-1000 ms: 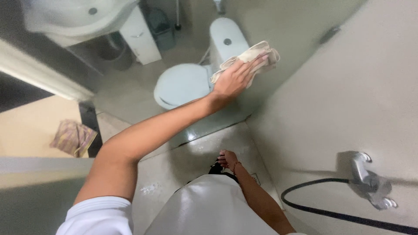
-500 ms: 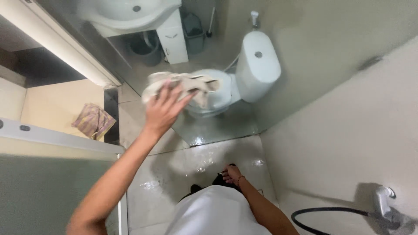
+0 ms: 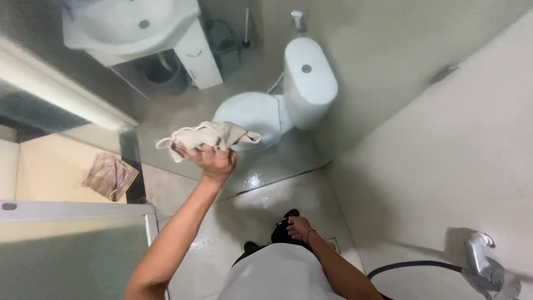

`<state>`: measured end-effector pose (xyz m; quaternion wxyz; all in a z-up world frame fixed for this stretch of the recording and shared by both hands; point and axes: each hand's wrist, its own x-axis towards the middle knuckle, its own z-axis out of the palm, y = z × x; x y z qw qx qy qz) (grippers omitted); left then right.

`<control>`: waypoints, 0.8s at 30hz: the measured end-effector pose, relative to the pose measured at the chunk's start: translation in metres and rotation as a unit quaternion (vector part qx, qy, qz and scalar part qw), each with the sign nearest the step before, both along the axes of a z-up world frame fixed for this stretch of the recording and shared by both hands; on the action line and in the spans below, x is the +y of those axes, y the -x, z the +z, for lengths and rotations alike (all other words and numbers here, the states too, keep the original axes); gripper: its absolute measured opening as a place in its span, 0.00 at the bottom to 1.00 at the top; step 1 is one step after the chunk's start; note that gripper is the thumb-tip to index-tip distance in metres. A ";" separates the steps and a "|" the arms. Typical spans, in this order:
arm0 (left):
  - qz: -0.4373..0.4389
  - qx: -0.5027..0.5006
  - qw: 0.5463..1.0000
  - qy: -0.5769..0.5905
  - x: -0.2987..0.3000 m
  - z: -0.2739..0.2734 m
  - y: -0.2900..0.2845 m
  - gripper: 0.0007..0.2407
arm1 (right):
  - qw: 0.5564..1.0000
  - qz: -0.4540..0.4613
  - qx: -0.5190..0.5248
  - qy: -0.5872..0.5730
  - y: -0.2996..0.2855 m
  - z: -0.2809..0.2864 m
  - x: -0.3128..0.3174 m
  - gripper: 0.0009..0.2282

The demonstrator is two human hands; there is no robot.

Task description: The person wipes a glass shower door with a cloth, moving the cloth in repeated strokes across the surface. The person adjusts the cloth and continues wiping different sections of the door.

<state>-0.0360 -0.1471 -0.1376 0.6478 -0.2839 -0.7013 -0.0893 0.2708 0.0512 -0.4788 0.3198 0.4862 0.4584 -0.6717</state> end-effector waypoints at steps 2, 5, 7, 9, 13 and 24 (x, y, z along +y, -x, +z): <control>-0.024 0.001 1.000 0.000 0.026 -0.019 0.003 0.18 | 1.000 -0.021 -0.007 -0.001 0.001 -0.004 0.006 0.18; -0.066 -0.009 0.998 0.010 0.059 -0.006 -0.010 0.19 | 0.999 -0.045 0.009 0.003 0.003 -0.010 0.015 0.18; -0.082 -0.024 0.996 0.021 0.077 -0.025 -0.012 0.16 | 0.999 -0.054 0.002 0.005 0.005 -0.008 0.021 0.19; -0.098 -0.038 0.994 0.033 0.099 -0.034 -0.014 0.14 | 0.998 -0.063 -0.005 0.007 0.008 -0.001 0.026 0.20; -0.108 -0.032 0.990 0.085 0.159 -0.032 -0.019 0.05 | 0.997 -0.069 0.023 0.003 0.006 0.015 0.035 0.21; -0.225 -0.065 0.955 0.184 0.335 0.018 -0.051 0.12 | 0.985 -0.174 0.009 -0.011 -0.001 0.033 0.059 0.14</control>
